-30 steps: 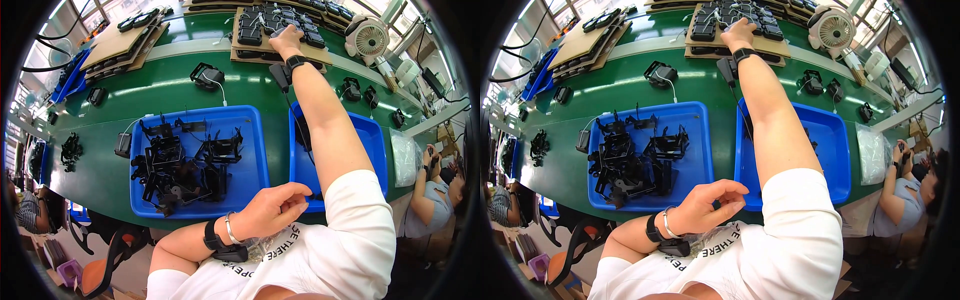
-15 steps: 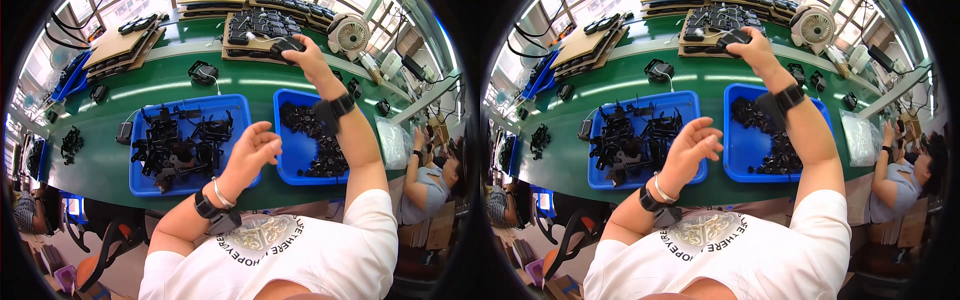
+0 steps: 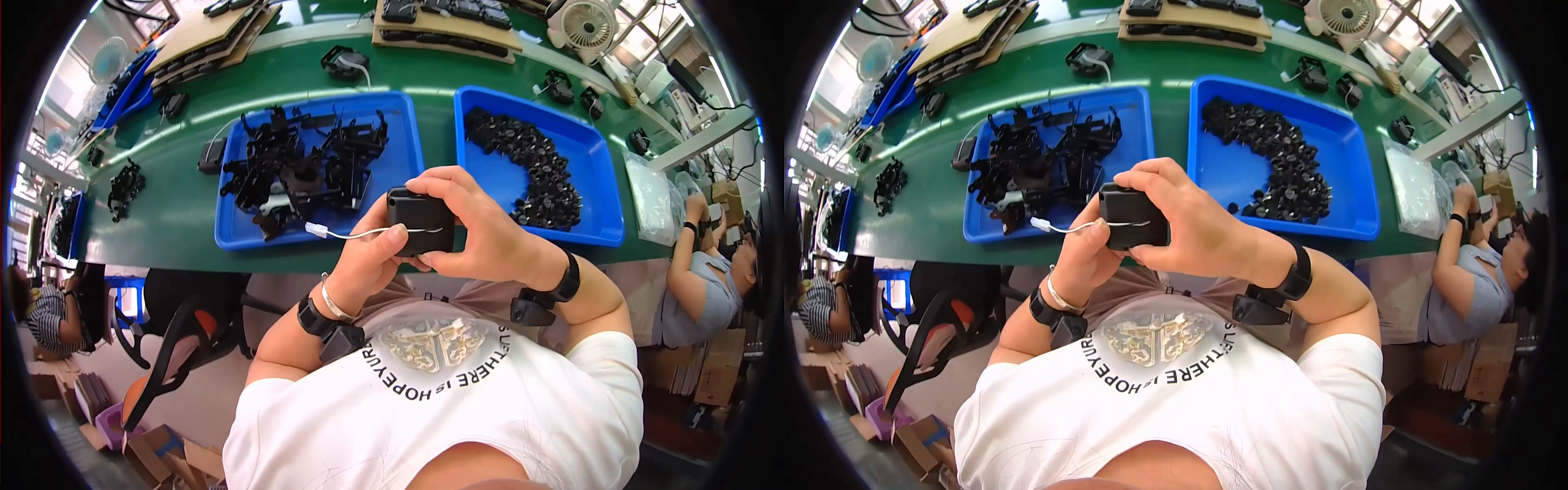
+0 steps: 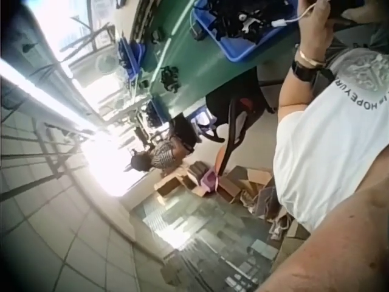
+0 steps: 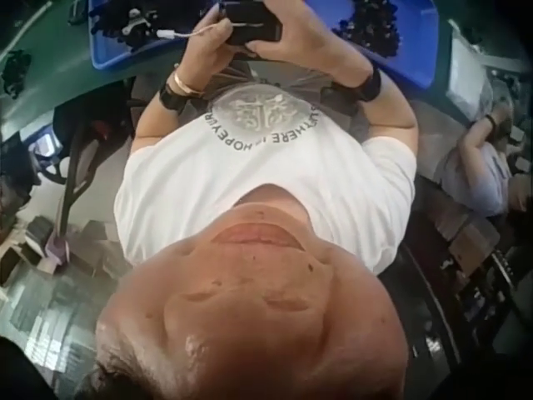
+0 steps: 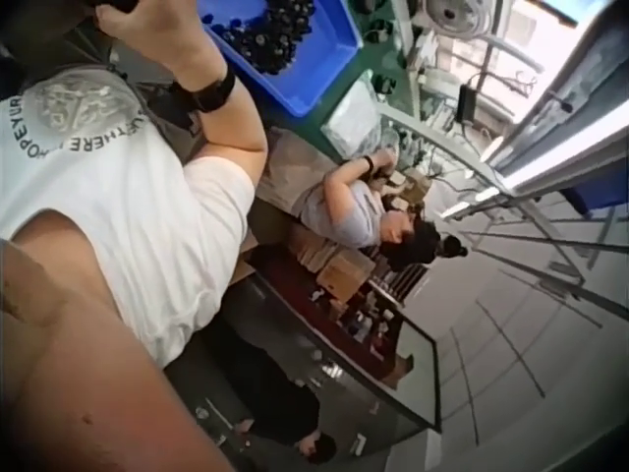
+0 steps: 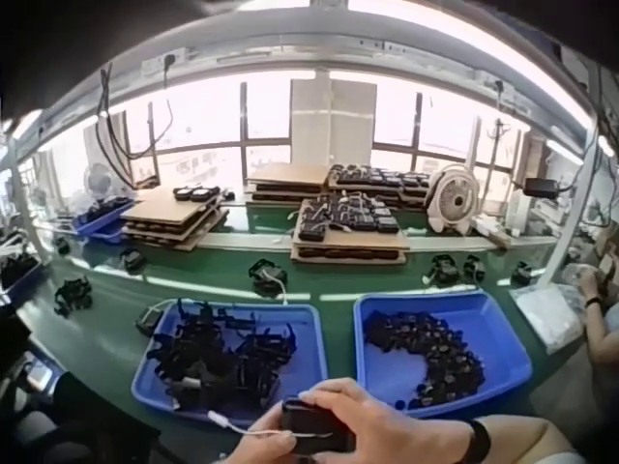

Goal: The person assembles a device by fitting a metal bracket onto a black housing and inserting two plastic pins from a tray. After pressing the pins into place by hand, they set the completed assembly onto a stack on the workbench.

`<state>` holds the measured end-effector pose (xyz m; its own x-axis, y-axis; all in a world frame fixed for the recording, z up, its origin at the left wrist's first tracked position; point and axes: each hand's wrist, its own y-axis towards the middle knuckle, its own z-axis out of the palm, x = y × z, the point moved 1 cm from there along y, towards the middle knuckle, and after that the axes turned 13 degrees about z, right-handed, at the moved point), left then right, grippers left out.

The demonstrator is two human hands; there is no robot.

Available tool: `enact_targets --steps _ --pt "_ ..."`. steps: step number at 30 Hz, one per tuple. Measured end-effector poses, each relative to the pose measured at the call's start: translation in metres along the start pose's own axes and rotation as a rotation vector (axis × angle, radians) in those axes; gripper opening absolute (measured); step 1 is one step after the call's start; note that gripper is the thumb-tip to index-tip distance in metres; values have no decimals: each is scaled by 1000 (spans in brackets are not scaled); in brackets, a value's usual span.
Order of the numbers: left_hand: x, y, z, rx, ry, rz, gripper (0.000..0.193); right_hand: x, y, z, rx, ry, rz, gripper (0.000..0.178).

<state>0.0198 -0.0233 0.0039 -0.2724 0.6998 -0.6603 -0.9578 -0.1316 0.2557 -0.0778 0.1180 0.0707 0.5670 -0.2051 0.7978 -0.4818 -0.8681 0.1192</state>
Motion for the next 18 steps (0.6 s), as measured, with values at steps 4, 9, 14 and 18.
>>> enact_targets --steps 4,9,14,18 --pt "-2 -22 -5 -155 35 40 53 -2 0 31 2 -28 -46 72" --pt "-13 -37 -17 -335 88 45 40 4 22 21 125 34 22 61" --pt "-22 -49 -25 -285 60 38 33 -40 83 -4 -64 -17 142 33" --pt "-14 -52 -22 -246 116 44 34 -56 120 22 -152 -359 -53 23"
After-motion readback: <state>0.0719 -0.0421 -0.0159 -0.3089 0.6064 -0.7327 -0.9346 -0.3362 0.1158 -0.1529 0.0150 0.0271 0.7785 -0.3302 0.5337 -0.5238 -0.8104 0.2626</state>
